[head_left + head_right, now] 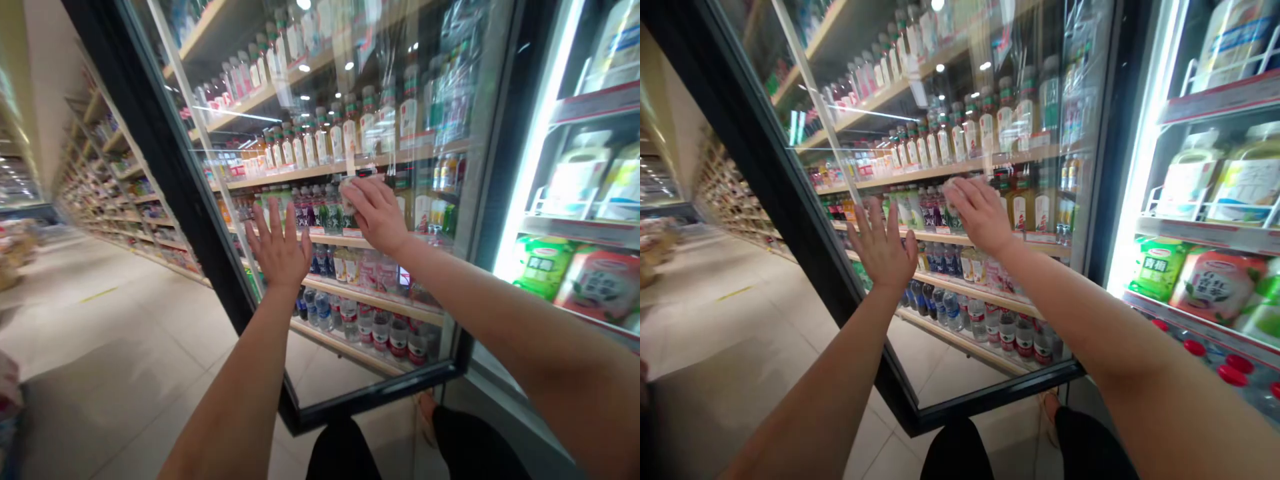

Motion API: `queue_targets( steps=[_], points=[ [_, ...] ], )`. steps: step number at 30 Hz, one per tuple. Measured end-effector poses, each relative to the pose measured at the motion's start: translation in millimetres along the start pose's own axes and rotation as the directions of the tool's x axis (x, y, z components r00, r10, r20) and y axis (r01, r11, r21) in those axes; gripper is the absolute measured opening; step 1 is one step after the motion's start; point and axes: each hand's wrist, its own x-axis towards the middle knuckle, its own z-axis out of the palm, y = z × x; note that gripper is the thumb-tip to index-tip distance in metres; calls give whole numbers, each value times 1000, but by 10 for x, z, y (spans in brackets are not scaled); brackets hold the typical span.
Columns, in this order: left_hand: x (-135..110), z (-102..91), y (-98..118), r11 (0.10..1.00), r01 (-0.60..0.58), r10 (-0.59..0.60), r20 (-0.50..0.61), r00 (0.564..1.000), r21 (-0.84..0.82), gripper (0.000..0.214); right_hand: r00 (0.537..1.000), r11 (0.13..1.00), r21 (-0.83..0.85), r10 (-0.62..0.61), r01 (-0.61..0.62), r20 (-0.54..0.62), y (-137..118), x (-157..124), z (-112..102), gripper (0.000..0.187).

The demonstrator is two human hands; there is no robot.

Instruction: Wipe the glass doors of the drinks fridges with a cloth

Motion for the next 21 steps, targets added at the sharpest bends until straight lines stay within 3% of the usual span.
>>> queue_targets(
  steps=[3, 5, 8, 10, 11, 13, 16, 18, 21],
  points=[
    [10, -20, 10, 998, 24, -22, 35, 999, -59, 62, 966, 977, -8, -207, 211, 155, -67, -48, -16, 41],
    [12, -21, 9, 995, 37, -34, 37, 999, -88, 62, 946, 966, 9, -256, 259, 199, -21, 8, -37, 42],
    [7, -15, 7, 997, 25, -23, 17, 1000, -76, 62, 997, 999, -14, -43, 44, 66, 118, 84, -71, 45],
    [3, -17, 14, 998, 8, -8, 6, 1000, -69, 62, 997, 997, -12, 75, -75, -11, 157, 17, -85, 47],
    [2, -20, 20, 997, 5, -5, 3, 1000, -72, 62, 997, 997, -6, 73, -73, -8, 150, -51, -89, 48],
    [4, -32, 35, 996, 14, -13, 12, 1000, -90, 62, 995, 999, 18, -44, 43, 85, 109, -196, -96, 46],
    [10, -52, 52, 991, 42, -37, 40, 999, -129, 62, 936, 967, 76, -255, 244, 244, 116, -243, -125, 43],
    [12, -61, 54, 989, 54, -47, 56, 997, -141, 62, 952, 979, 49, -204, 198, 229, 217, -147, -152, 44],
    [15, -62, 50, 984, 69, -59, 67, 996, -163, 65, 993, 1000, 3, 6, -6, 118, 397, -58, -171, 49]
  ],
)
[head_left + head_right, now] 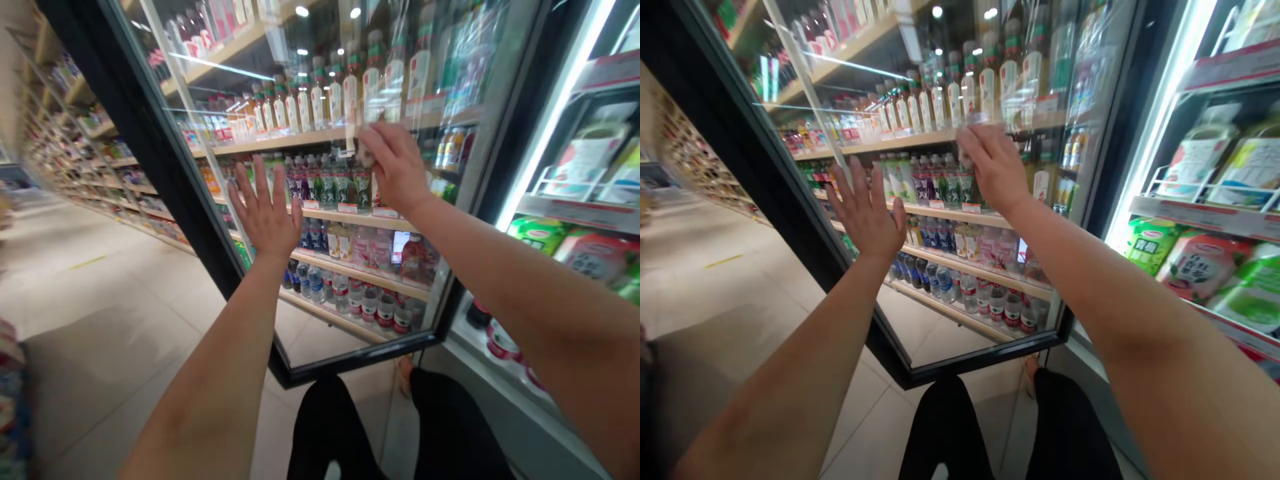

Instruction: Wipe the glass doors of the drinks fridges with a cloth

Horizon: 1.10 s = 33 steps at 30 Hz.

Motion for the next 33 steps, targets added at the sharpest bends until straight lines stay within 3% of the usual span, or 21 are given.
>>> queue_targets(
  steps=[2, 6, 9, 11, 13, 15, 20, 22, 26, 30, 33],
  points=[
    [6, 4, -3, 1000, 16, -16, 6, 1000, -26, 67, 1000, 1000, 28, 14, -14, -7, 46, -78, 8, 50],
    [25, 24, -12, 1000, 15, -14, 16, 1000, -12, 71, 978, 983, 94, -169, 158, 124, 41, -293, -1, 47],
    [41, 43, -25, 1000, 22, -22, 27, 999, 4, 71, 954, 968, 96, -247, 234, 167, 138, -193, -79, 47],
    [47, 49, -31, 999, 38, -38, 41, 998, 18, 72, 982, 987, 55, -154, 149, 110, 218, -64, -135, 48],
    [47, 46, -31, 998, 48, -49, 49, 998, 27, 71, 999, 1000, 28, 10, -11, 36, 247, -11, -159, 49],
    [41, 37, -27, 999, 49, -50, 47, 998, 20, 68, 995, 995, 51, 83, -86, 49, 210, -72, -144, 51],
    [42, 49, -43, 997, 57, -53, 79, 995, -55, 67, 959, 985, 154, -116, 78, 257, 69, -219, -125, 45],
    [49, 76, -65, 997, 55, -50, 85, 995, -60, 68, 973, 992, 112, -76, 53, 216, 86, -134, -164, 45],
    [47, 98, -96, 999, 4, -2, 64, 998, -32, 74, 987, 987, 34, 158, -158, 20, 130, -63, -189, 53],
    [27, 67, -98, 999, -37, 36, 43, 998, 1, 77, 985, 991, 82, 97, -109, 141, 98, -274, -136, 53],
    [36, 84, -135, 997, -62, 60, 50, 997, 39, 78, 973, 996, 65, 46, -62, 228, 150, -257, -168, 51]
  ],
)
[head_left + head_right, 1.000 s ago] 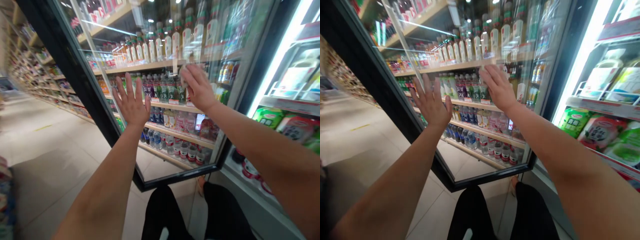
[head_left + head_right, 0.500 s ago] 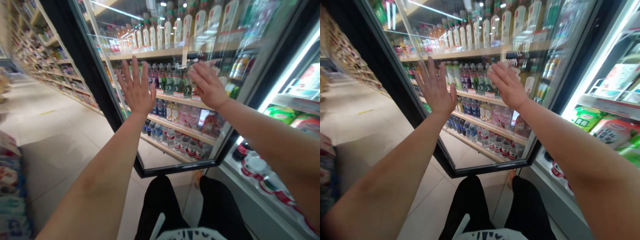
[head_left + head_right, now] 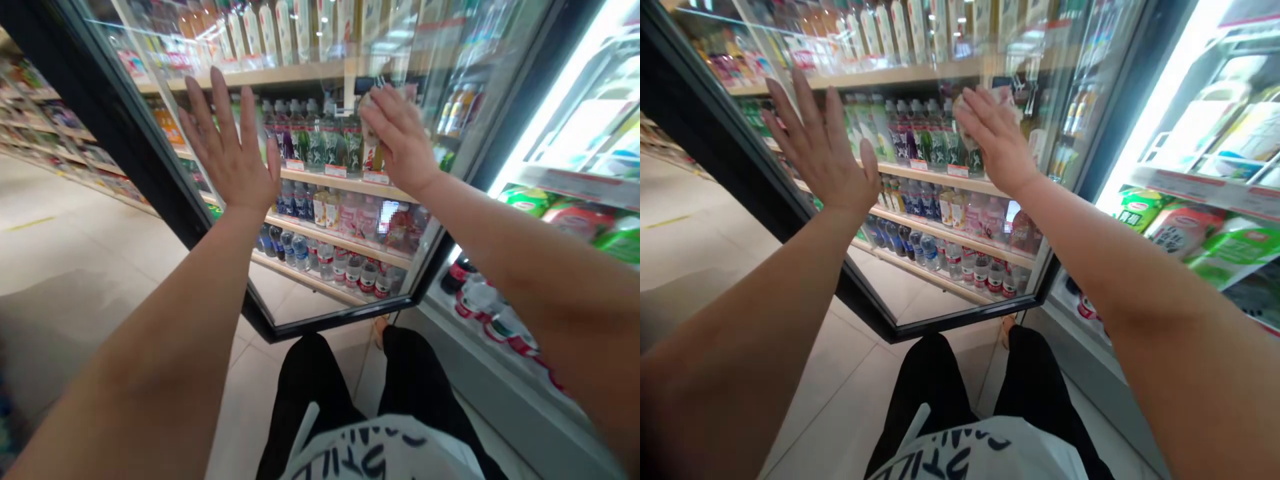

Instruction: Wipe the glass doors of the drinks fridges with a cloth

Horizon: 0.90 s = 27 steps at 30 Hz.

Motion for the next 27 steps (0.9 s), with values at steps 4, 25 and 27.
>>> queue_targets(
  steps=[4, 25, 27],
  points=[
    [40, 77, -81, 994, -39, 43, -33, 999, 105, 91, 977, 968, -157, 176, -194, -122, 65, 201, -152, 54],
    [4, -9, 29, 994, -15, 16, -8, 1000, 107, 89, 995, 987, -156, -51, 37, -85, -104, 106, 70, 52],
    [2, -62, 95, 999, 31, -32, 16, 999, 43, 84, 989, 982, -161, -115, 99, -93, -7, 207, 8, 50]
  ],
)
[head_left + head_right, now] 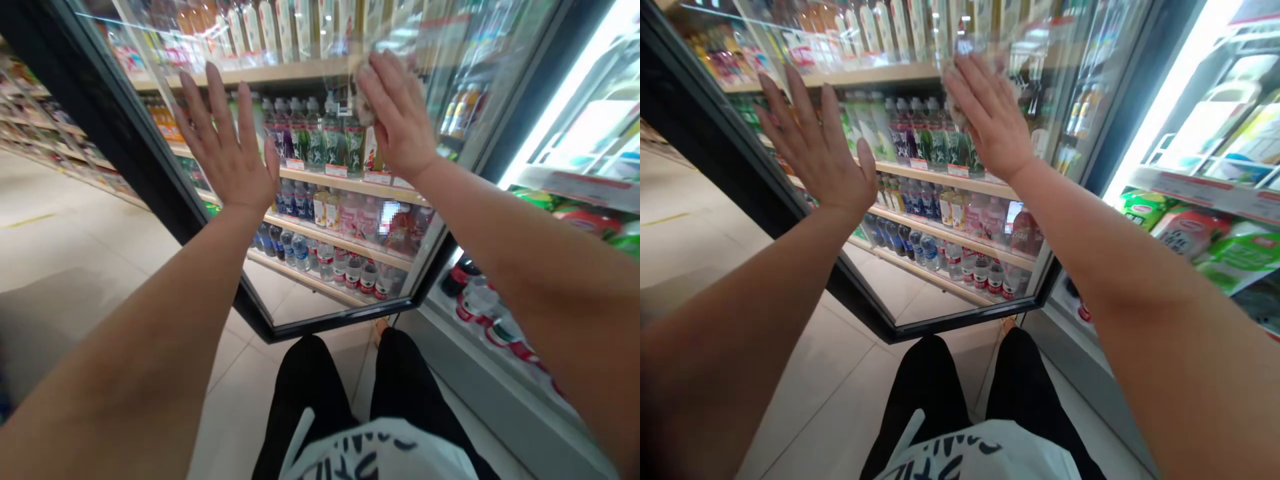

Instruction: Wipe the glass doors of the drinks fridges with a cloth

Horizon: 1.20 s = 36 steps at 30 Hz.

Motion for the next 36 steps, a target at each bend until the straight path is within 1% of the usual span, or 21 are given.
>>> queue_targets(
  steps=[1, 2, 3, 4, 5, 6, 7, 10, 13, 16, 20, 24, 28, 32, 34, 36],
  points=[
    [4, -15, 20, 999, 27, -26, 15, 1000, -27, 83, 999, 1000, -10, 25, -26, -45, 66, 66, -19, 49],
    [10, -23, 31, 997, 48, -47, 26, 999, -52, 82, 989, 995, -19, 93, -95, -112, 128, 129, -31, 49],
    [17, -24, 34, 995, 64, -62, 35, 997, -74, 81, 964, 980, -19, 189, -196, -188, 179, 178, -32, 49],
    [24, -22, 32, 993, 76, -72, 40, 997, -95, 80, 921, 954, -7, 287, -300, -263, 214, 205, -19, 51],
    [29, -17, 26, 990, 81, -77, 43, 996, -112, 79, 877, 927, 12, 360, -376, -319, 234, 206, 6, 52],
    [33, -11, 18, 989, 83, -79, 41, 996, -121, 78, 846, 908, 28, 401, -418, -351, 240, 182, 43, 53],
    [35, -6, 11, 989, 83, -79, 35, 996, -122, 77, 836, 903, 35, 410, -427, -365, 236, 140, 85, 53],
    [35, 1, 3, 986, 93, -90, 26, 996, -139, 77, 859, 930, 41, 354, -365, -371, 207, -16, 195, 52],
    [34, -4, 13, 981, 112, -108, 32, 994, -158, 78, 862, 937, 79, 346, -342, -370, 198, -86, 228, 53],
    [37, -11, 30, 983, 116, -114, 24, 993, -143, 76, 858, 934, 61, 347, -351, -379, 202, -74, 217, 51],
    [40, -9, 44, 975, 125, -122, 28, 992, -186, 76, 850, 935, 37, 338, -354, -405, 208, -70, 215, 52],
    [45, -12, 51, 988, 97, -97, 11, 995, -119, 72, 863, 943, 58, 324, -328, -387, 203, -116, 235, 54],
    [56, -16, 49, 987, 117, -113, 42, 993, -106, 73, 854, 937, 66, 341, -343, -393, 204, -174, 281, 54],
    [45, 17, 46, 994, 106, -106, 26, 994, 19, 70, 852, 943, 101, 329, -316, -407, 256, -232, 331, 57],
    [26, 48, 42, 991, 89, -89, -3, 996, 100, 73, 863, 950, 114, 312, -291, -397, 263, -254, 332, 60],
    [1, 84, 29, 983, 52, -46, -37, 998, 176, 73, 879, 951, 125, 308, -281, -364, 234, -271, 312, 61]
  ],
)
